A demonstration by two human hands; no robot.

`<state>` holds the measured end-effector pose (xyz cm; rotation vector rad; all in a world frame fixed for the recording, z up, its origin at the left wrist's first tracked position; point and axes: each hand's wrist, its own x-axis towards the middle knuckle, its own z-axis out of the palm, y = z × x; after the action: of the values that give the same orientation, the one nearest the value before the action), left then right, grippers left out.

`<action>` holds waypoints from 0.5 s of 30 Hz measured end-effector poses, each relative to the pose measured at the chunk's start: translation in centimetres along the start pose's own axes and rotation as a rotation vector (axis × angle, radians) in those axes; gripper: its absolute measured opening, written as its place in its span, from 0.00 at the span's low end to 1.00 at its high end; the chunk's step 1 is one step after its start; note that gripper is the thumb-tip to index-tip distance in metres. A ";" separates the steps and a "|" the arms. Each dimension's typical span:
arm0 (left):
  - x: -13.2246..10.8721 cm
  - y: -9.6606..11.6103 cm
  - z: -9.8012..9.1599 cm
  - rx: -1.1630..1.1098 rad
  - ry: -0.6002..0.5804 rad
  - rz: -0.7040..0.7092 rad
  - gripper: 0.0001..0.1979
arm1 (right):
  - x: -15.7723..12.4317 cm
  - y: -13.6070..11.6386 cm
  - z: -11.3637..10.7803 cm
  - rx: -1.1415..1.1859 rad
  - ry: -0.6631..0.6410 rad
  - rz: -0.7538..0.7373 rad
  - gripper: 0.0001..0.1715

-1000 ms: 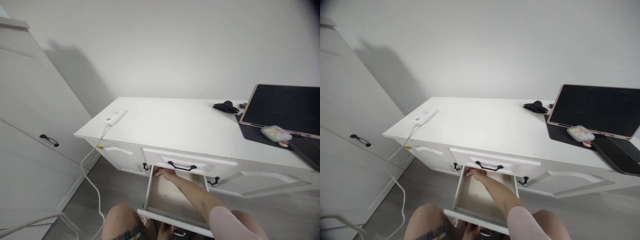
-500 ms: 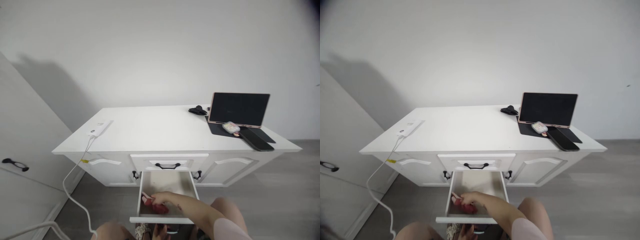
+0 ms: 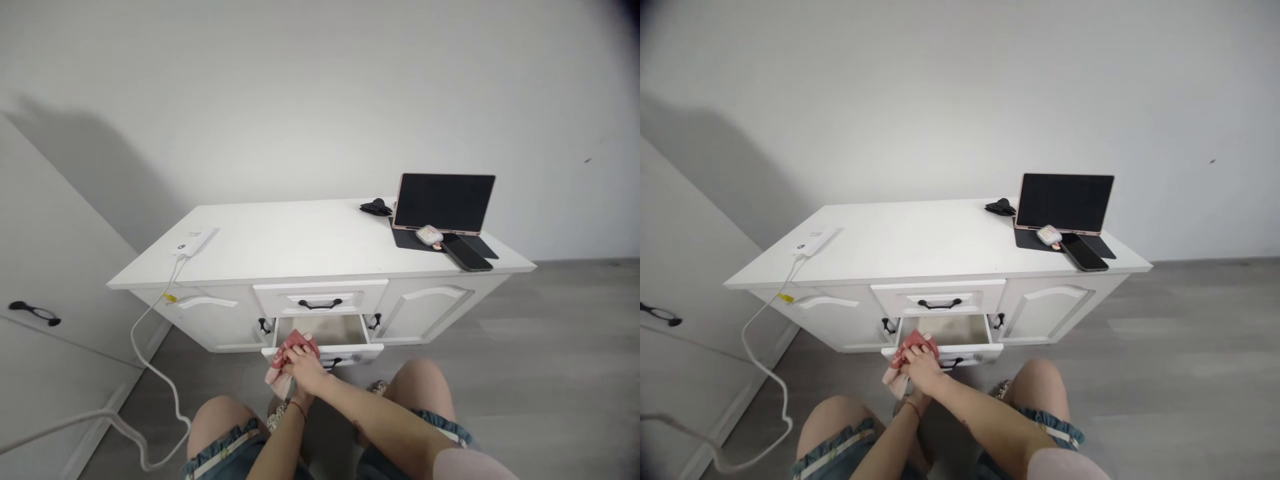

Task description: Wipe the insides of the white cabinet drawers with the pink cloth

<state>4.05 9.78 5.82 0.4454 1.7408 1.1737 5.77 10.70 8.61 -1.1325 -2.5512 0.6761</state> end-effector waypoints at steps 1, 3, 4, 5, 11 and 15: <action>-0.3 0.2 0.8 0.001 -0.014 0.091 0.10 | -0.8 0.5 0.2 -0.031 0.012 0.045 0.16; -0.9 0.0 1.6 -0.112 -0.085 0.053 0.12 | -2.7 1.9 0.5 -0.087 0.052 0.136 0.20; -1.0 -0.3 1.5 -0.180 -0.141 -0.012 0.11 | -3.7 2.6 0.6 -0.115 0.073 0.179 0.22; -0.8 -0.6 1.1 -0.229 -0.193 -0.086 0.11 | -4.8 3.3 0.6 -0.141 0.092 0.220 0.23; 2.3 -2.6 -2.1 -0.299 -0.279 -0.365 0.11 | -11.2 7.0 1.1 -0.181 0.285 0.490 0.28; 3.2 -3.0 -2.3 -0.299 -0.267 -0.421 0.17 | -13.4 8.8 2.6 0.009 0.548 0.787 0.30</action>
<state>1.14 9.52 1.79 0.0437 1.3186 0.9941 18.98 5.00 1.14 -2.0024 -1.6117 0.4290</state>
